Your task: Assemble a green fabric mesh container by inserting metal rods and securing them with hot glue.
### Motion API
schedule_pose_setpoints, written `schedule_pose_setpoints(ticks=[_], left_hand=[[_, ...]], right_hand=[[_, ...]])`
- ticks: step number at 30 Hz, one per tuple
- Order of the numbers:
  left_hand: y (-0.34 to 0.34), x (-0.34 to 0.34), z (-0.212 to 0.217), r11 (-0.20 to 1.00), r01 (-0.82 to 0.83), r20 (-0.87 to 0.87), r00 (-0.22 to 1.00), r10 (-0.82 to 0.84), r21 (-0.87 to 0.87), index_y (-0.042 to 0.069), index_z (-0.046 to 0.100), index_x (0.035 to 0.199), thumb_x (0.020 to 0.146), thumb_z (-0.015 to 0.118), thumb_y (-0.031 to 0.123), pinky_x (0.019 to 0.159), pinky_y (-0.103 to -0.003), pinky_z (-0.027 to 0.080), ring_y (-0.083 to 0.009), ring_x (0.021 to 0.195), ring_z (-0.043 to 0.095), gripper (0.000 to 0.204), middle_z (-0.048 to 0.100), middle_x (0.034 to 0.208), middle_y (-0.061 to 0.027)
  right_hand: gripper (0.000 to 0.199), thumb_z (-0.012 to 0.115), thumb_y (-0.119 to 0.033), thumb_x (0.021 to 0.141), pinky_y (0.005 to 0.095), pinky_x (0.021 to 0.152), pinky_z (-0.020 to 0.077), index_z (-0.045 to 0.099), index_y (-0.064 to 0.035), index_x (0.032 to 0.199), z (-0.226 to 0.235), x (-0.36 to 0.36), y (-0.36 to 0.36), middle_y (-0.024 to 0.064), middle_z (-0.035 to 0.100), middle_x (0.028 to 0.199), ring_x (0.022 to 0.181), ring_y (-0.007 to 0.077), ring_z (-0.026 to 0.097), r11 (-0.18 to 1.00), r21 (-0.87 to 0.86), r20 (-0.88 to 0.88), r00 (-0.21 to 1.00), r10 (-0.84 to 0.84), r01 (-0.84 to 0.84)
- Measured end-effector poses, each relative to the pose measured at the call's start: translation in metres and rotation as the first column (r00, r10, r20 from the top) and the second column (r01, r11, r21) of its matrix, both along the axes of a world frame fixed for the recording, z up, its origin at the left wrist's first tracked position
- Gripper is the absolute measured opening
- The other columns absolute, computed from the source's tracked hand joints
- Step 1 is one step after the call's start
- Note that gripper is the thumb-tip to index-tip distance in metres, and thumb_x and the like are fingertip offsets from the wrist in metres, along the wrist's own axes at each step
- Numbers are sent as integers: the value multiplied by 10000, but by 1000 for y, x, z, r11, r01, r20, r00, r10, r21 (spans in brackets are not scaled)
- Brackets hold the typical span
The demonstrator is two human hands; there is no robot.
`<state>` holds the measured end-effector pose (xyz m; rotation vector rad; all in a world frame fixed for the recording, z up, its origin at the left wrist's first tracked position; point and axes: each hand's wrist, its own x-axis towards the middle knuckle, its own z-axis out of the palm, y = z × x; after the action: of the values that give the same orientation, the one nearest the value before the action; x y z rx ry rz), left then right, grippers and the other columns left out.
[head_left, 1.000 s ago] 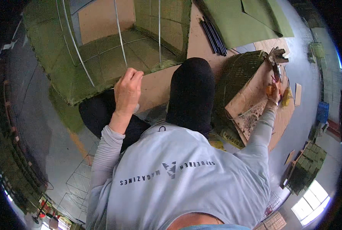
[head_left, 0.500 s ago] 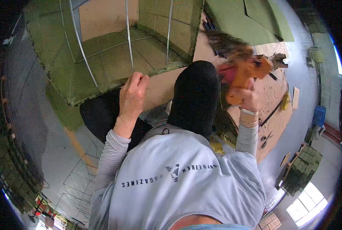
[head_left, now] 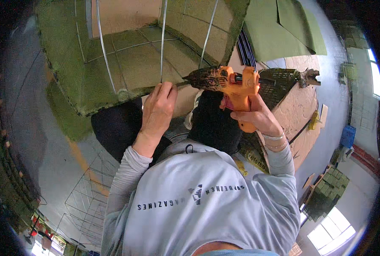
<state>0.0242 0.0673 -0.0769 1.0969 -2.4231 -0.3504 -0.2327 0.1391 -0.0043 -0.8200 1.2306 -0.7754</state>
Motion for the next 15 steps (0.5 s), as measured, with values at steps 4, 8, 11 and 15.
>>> schedule_pose_setpoints(ticks=[4, 8, 11, 15], left_hand=[[1, 2, 3, 1000, -1, 4, 1000, 1, 16, -35, 604, 969, 747, 580, 7, 756, -363, 513, -283, 904, 573, 227, 498, 941, -117], [1, 1, -1, 999, -4, -6, 1000, 4, 36, -33, 601, 969, 742, 577, 6, 764, -367, 511, -286, 916, 572, 232, 500, 941, -118], [1, 1, -1, 999, -16, -7, 1000, 16, 31, -26, 598, 953, 740, 578, 8, 763, -373, 511, -291, 923, 576, 217, 502, 939, -120], [1, 1, -4, 999, -30, -12, 999, 30, 26, -13, 587, 907, 743, 580, 13, 759, -381, 512, -297, 929, 582, 166, 506, 937, -124]], right_hand=[[451, 631, 88, 773, 283, 917, 449, 517, 3, 1202, 5, 4, -1, 40, 610, 1056, 1018, 139, 570, 999, 44, -15, 1000, 23, -22], [429, 631, 82, 775, 282, 915, 448, 521, 0, 1182, 8, 5, 0, 40, 607, 1034, 1001, 140, 571, 1000, 13, -22, 999, 26, -25], [416, 641, 73, 776, 283, 912, 450, 522, -5, 1166, 9, 5, -2, 36, 603, 1014, 985, 141, 572, 999, 11, -27, 999, 45, -44], [385, 656, 62, 777, 286, 894, 459, 534, -10, 1134, 8, 5, -11, 33, 602, 1000, 971, 139, 575, 997, 14, 9, 997, 81, -81]])
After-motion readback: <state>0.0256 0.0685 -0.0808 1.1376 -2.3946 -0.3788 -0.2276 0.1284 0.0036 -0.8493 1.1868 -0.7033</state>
